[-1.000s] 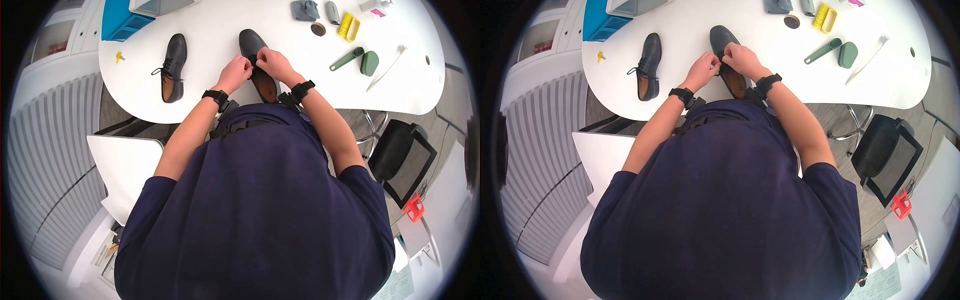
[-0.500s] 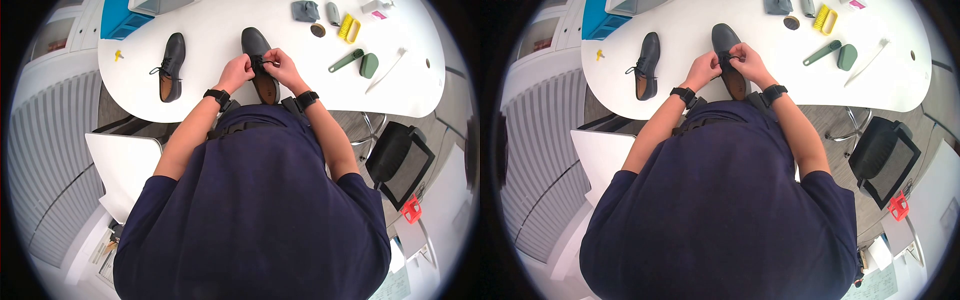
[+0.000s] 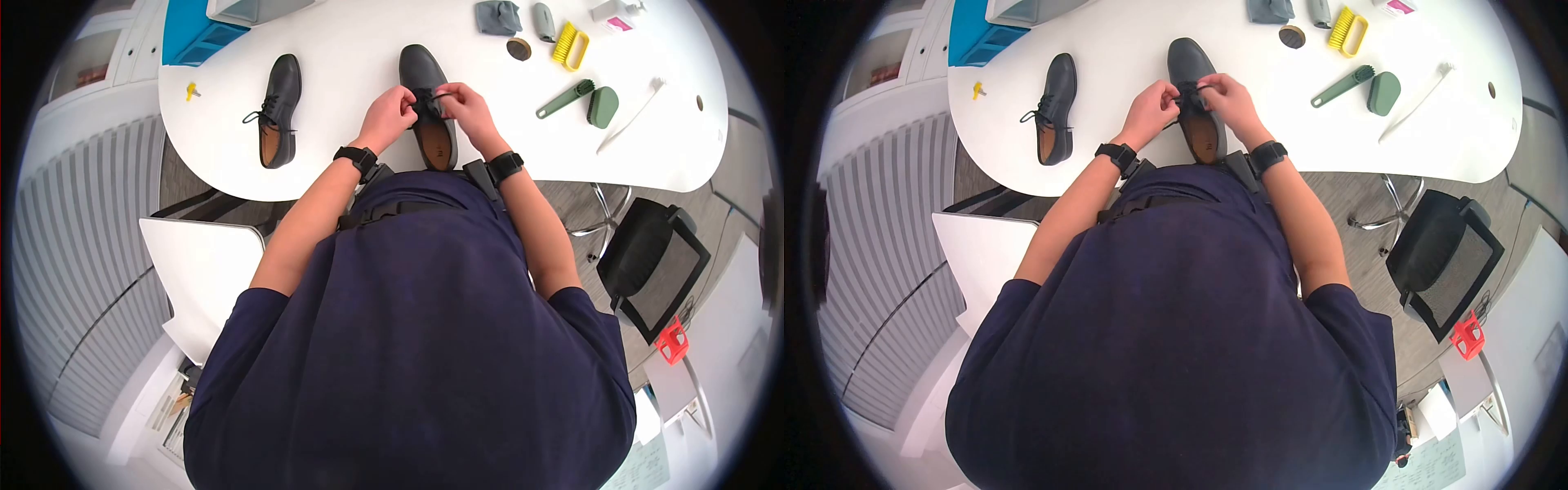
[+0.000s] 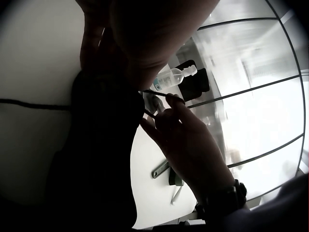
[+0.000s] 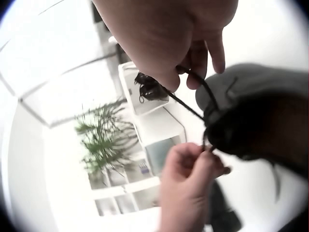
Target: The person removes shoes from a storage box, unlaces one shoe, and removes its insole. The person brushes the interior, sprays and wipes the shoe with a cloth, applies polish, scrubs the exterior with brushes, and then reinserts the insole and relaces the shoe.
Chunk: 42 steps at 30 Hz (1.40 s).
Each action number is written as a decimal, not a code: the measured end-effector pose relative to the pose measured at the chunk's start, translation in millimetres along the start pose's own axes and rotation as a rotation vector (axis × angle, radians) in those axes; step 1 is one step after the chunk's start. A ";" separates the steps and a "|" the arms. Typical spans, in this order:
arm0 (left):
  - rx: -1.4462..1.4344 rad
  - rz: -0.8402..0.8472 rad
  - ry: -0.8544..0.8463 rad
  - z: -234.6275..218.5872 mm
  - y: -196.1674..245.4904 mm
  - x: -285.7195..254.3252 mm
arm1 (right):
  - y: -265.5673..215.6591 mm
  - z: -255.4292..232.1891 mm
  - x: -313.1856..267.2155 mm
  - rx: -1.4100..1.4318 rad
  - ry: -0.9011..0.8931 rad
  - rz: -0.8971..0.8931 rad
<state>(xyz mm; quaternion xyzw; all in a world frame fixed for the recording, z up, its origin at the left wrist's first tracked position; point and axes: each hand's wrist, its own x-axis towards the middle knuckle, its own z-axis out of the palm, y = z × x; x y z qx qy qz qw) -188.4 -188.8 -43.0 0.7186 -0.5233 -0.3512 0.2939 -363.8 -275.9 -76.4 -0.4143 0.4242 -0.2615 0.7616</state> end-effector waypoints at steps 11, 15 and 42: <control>-0.058 0.103 -0.013 9.8 -25.6 -5.8 | -64.1 -14.2 -19.4 -1.000 0.059 -0.245; -0.001 0.140 0.025 5.3 -19.1 -4.0 | -41.0 -28.9 -12.4 -1.054 0.078 -0.626; -0.509 -0.200 -0.091 -48.1 8.9 -11.2 | 29.9 -27.8 4.7 -0.827 -0.295 -0.126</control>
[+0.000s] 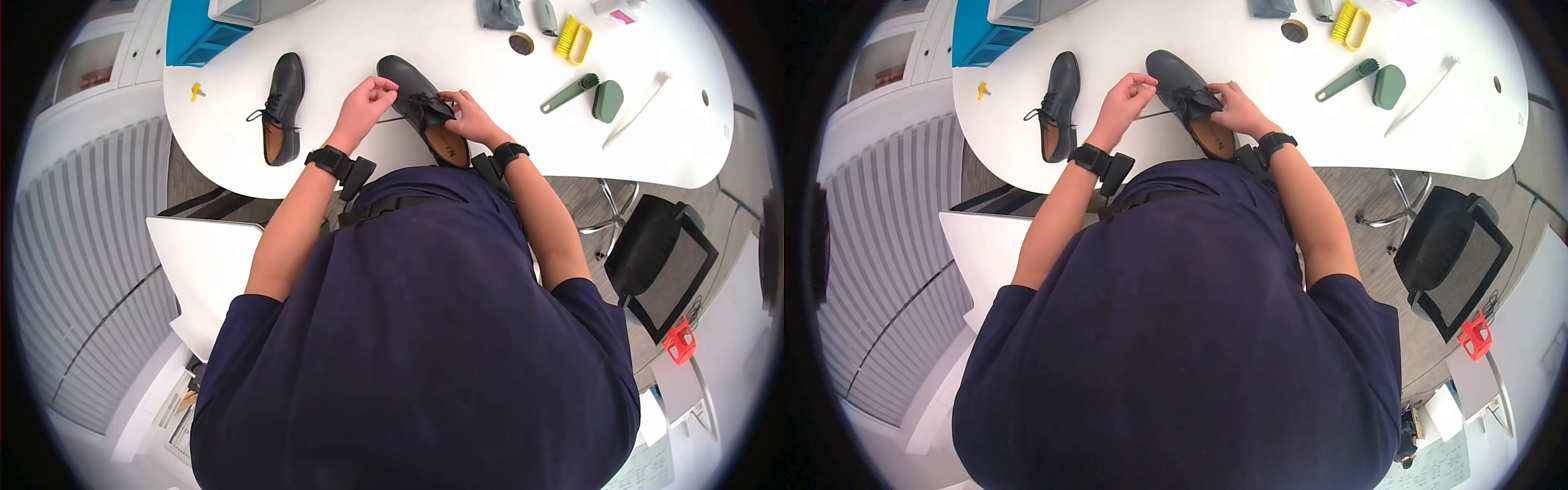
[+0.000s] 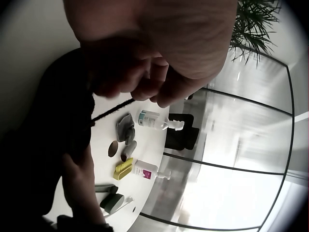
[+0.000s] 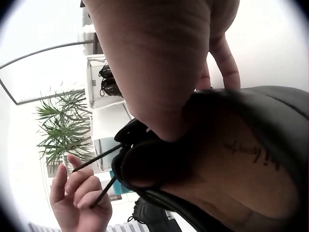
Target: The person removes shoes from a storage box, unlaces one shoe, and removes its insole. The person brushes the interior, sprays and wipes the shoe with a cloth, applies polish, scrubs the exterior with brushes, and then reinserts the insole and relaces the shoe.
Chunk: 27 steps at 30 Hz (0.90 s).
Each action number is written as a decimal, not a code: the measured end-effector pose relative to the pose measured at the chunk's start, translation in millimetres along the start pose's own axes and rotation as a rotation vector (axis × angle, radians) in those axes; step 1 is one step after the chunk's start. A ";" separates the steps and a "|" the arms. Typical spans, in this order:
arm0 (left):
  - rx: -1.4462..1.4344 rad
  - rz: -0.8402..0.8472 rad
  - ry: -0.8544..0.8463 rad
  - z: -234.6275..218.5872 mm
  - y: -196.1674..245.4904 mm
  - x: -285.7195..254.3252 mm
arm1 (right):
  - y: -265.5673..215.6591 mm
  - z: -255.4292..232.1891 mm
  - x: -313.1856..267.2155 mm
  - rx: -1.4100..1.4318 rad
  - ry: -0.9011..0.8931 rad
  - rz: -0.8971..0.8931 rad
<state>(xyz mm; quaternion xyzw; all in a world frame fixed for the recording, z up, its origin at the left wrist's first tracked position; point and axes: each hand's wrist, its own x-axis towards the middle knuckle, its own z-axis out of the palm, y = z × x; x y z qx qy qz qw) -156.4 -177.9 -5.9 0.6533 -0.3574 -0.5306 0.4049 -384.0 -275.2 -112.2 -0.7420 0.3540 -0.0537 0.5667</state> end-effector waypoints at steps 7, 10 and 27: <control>0.714 0.010 0.087 -22.2 20.3 -1.9 | 1.9 3.7 1.2 0.004 0.014 -0.020; -0.388 0.000 0.082 -24.4 15.3 0.7 | 3.4 3.3 -0.9 0.007 0.024 -0.020; 0.320 -0.241 -0.180 -34.1 13.8 -21.2 | -27.2 -18.8 -22.9 -0.297 0.003 0.029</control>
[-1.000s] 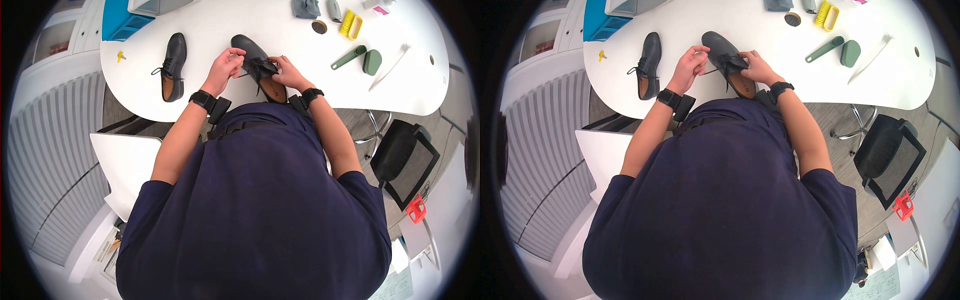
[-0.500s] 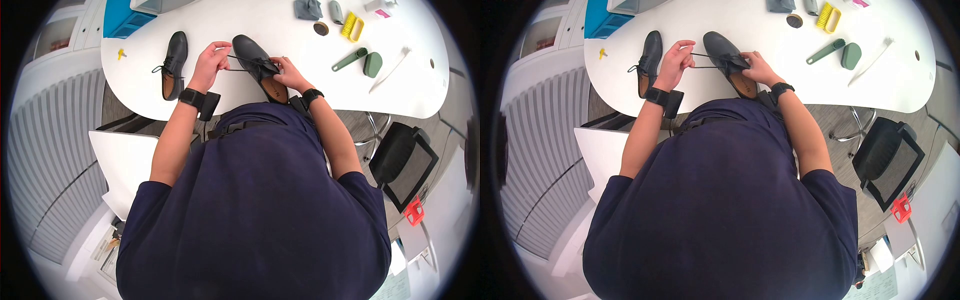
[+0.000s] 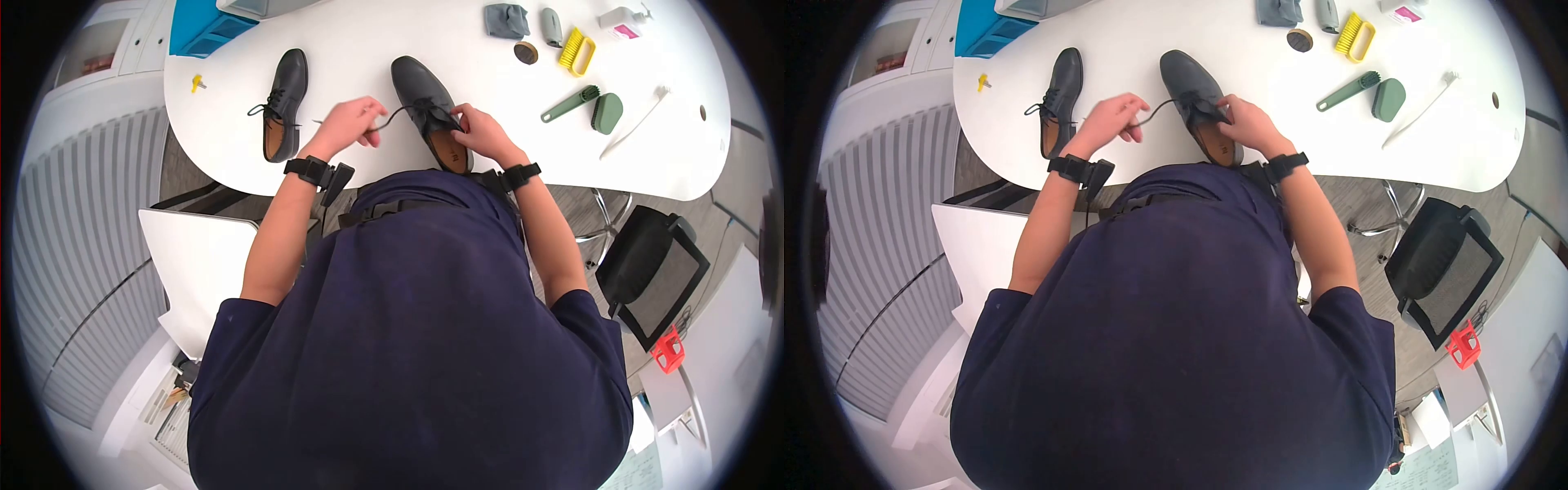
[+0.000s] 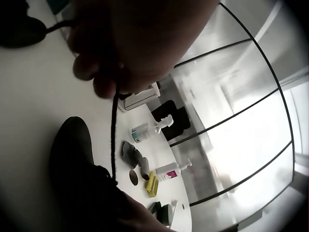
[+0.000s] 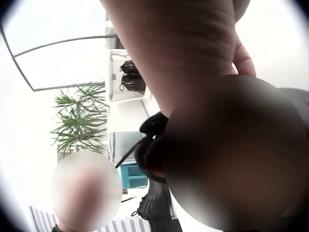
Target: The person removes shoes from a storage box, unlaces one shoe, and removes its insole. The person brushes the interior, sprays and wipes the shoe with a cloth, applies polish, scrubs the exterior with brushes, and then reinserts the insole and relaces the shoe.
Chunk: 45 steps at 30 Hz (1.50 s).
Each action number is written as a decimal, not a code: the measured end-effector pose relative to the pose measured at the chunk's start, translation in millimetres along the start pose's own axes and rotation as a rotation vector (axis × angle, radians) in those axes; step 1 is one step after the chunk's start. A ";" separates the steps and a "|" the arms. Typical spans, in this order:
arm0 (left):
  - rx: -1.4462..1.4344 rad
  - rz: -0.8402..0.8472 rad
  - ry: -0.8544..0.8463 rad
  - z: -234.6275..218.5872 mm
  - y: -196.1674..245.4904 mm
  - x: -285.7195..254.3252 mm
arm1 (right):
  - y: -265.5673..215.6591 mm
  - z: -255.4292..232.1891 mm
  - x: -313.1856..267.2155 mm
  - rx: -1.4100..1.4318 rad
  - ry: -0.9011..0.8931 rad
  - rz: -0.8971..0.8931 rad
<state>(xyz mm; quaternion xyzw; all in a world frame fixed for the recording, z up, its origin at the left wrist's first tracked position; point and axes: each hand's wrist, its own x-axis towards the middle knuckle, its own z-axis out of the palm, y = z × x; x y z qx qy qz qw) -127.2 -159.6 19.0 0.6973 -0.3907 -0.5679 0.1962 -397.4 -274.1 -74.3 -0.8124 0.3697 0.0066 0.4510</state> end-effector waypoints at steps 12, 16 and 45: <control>0.017 -0.043 -0.090 52.4 -21.4 32.6 | -37.5 -33.0 -45.6 0.171 -0.268 -0.235; 0.049 0.036 0.009 52.8 -23.2 42.6 | -33.2 -24.2 -10.1 0.109 -0.044 -0.163; 0.419 0.198 0.286 70.4 -17.6 55.9 | -27.4 -5.7 42.8 0.487 -0.169 0.018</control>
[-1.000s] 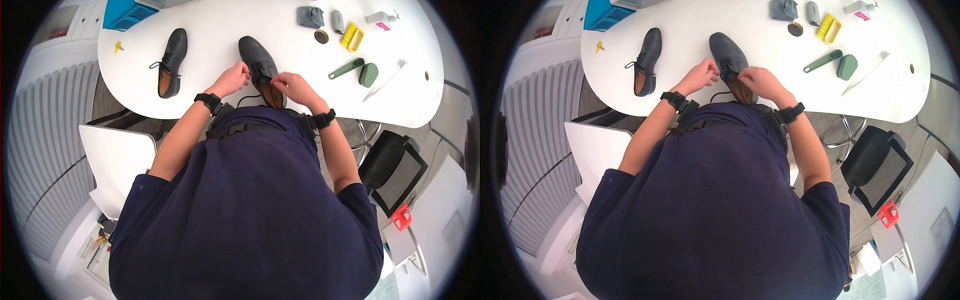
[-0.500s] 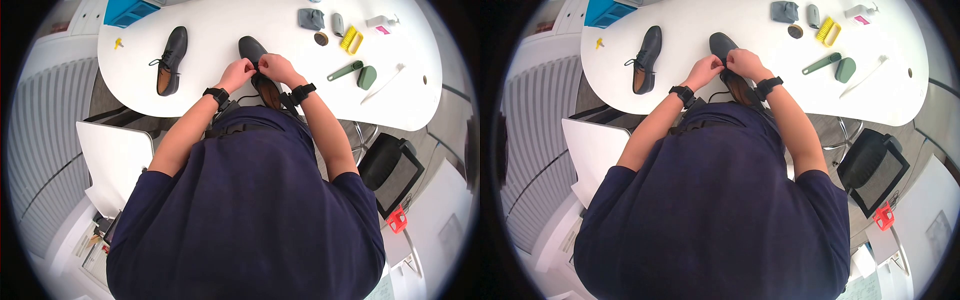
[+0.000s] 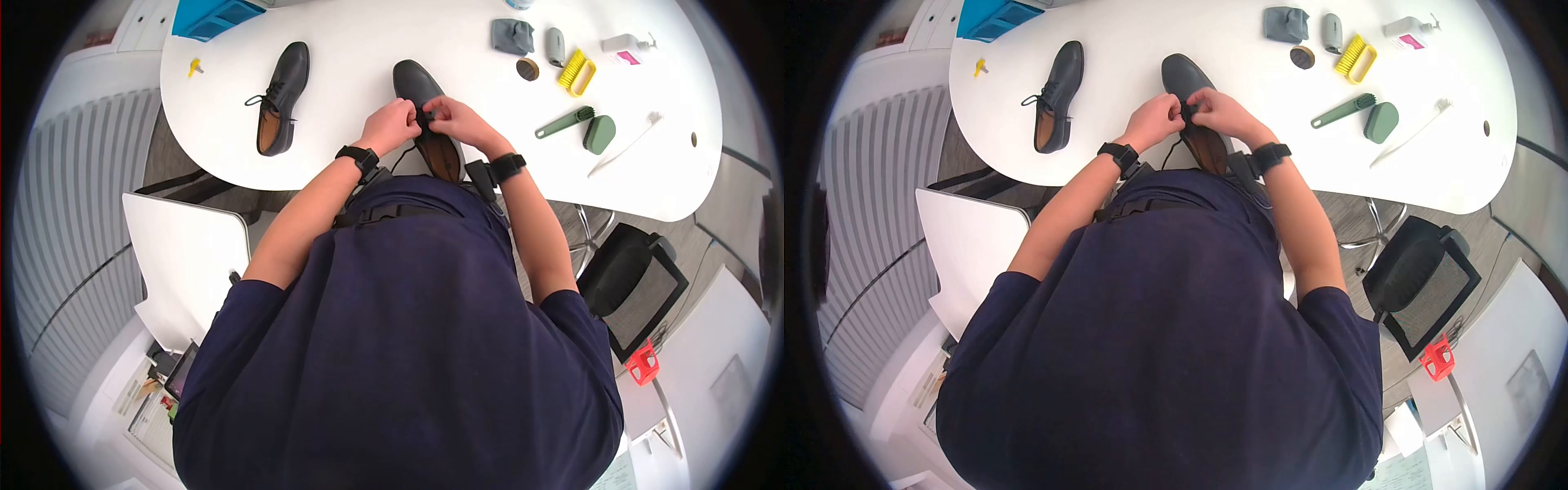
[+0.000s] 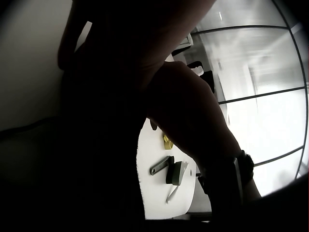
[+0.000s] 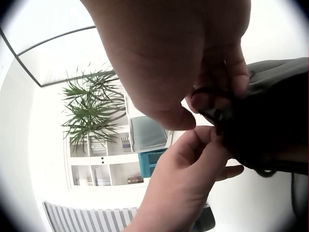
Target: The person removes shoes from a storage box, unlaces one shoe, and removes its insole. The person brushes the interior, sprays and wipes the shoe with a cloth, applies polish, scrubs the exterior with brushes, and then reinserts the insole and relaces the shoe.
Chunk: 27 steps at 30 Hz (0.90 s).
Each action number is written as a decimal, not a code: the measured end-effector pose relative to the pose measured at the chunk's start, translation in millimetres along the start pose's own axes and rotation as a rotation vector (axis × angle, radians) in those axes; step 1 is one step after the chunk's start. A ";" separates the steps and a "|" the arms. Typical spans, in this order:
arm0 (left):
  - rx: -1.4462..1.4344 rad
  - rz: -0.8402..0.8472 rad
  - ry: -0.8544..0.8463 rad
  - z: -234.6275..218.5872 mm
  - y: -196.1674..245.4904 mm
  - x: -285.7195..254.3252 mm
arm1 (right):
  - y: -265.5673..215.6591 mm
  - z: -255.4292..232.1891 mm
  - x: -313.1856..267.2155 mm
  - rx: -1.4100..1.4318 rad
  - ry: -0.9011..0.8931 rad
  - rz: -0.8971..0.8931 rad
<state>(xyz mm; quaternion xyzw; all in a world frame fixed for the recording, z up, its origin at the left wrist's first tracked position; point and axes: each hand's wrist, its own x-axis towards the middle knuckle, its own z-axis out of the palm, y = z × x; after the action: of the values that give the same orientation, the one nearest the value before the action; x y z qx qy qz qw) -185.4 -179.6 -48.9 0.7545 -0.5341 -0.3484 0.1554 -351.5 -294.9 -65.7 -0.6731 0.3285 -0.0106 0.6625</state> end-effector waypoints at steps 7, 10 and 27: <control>0.018 0.066 0.027 0.1 13.4 0.8 | -35.2 -20.1 -41.4 -0.382 0.150 -0.055; 0.017 0.067 0.028 1.3 16.3 2.4 | -30.0 -16.4 -41.2 0.145 0.162 -0.132; 0.013 0.114 0.030 5.4 6.5 -0.6 | -72.6 -35.5 -73.5 -0.056 0.148 -0.175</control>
<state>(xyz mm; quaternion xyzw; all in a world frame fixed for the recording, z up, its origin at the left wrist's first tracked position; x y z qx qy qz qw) -193.8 -180.8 -48.6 0.7290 -0.5760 -0.3240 0.1782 -394.0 -299.6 34.8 -0.7148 0.3165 -0.1090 0.6140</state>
